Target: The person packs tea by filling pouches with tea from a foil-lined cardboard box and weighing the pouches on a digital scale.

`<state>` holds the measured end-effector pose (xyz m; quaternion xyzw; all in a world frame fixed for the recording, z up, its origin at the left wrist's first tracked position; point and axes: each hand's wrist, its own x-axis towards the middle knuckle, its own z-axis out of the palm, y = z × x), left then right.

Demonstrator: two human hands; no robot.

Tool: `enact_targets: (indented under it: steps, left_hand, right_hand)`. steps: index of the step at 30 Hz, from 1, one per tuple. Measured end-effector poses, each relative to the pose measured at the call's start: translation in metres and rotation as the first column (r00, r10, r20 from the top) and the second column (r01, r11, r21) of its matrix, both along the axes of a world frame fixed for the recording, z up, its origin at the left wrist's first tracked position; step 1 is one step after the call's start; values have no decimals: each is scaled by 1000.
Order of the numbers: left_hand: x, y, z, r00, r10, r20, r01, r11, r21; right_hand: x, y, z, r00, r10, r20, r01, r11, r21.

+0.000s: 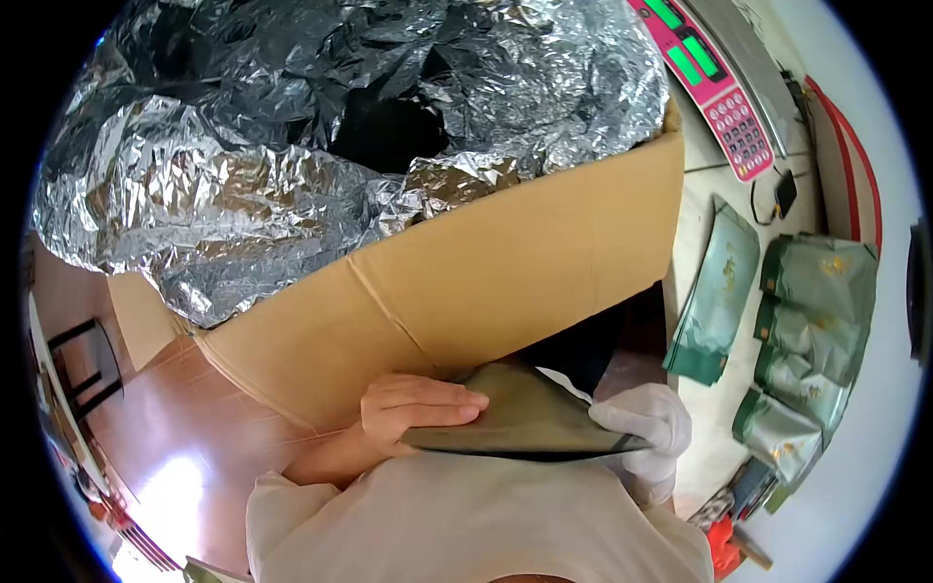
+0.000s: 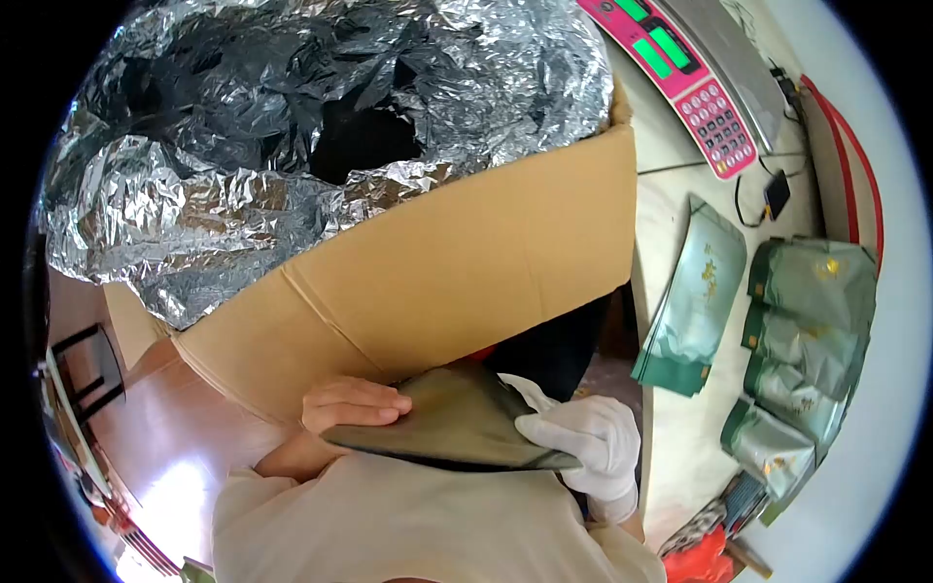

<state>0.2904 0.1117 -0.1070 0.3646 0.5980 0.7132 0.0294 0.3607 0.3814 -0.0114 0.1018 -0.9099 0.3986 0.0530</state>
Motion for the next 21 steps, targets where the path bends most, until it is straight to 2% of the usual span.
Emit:
enact_targets:
  steps: [1, 3, 7, 9, 11, 12, 14, 15, 17, 19, 21]
  left_hand:
    - [1, 1, -1, 1000, 25, 1, -25, 1000, -1]
    - [-1, 2, 0, 998, -54, -27, 51, 993, -111]
    - [-8, 14, 3, 999, 3, -50, -12, 983, -182]
    - [-19, 24, 25, 978, -17, -209, -33, 971, -236]
    - [-34, 52, 55, 939, -45, -342, -74, 941, -329]
    - [-37, 66, 58, 943, -44, -329, -77, 935, -347]
    - [-35, 89, 58, 891, -365, -271, 105, 745, -659]
    - [-33, 95, 48, 896, -363, -258, 110, 742, -661]
    - [-26, 104, 19, 922, -370, 117, 327, 577, -748]
    - [-22, 105, -1, 934, -345, 97, 295, 588, -753]
    - [-22, 104, -7, 947, -313, 75, 258, 600, -757]
  right_hand:
    - [0, 7, 0, 999, 21, 35, -21, 1000, 2]
    - [-6, 21, -2, 994, 89, 64, -90, 996, 3]
    - [-20, 45, -19, 959, 257, 118, -252, 966, -51]
    - [-27, 50, -30, 933, 344, 105, -338, 938, -72]
    - [-30, 46, -41, 925, 377, 42, -379, 915, 136]
    - [-35, 42, -45, 932, 362, 0, -358, 922, 151]
    - [-31, 46, -61, 936, 353, 18, -351, 925, 147]
    - [-31, 49, -68, 942, 333, 30, -334, 928, 164]
    - [-39, 52, -73, 935, 352, 47, -354, 910, 215]
    - [-43, 52, -79, 920, 340, 197, -384, 884, 267]
    - [-46, 52, -86, 923, 327, 203, -374, 887, 271]
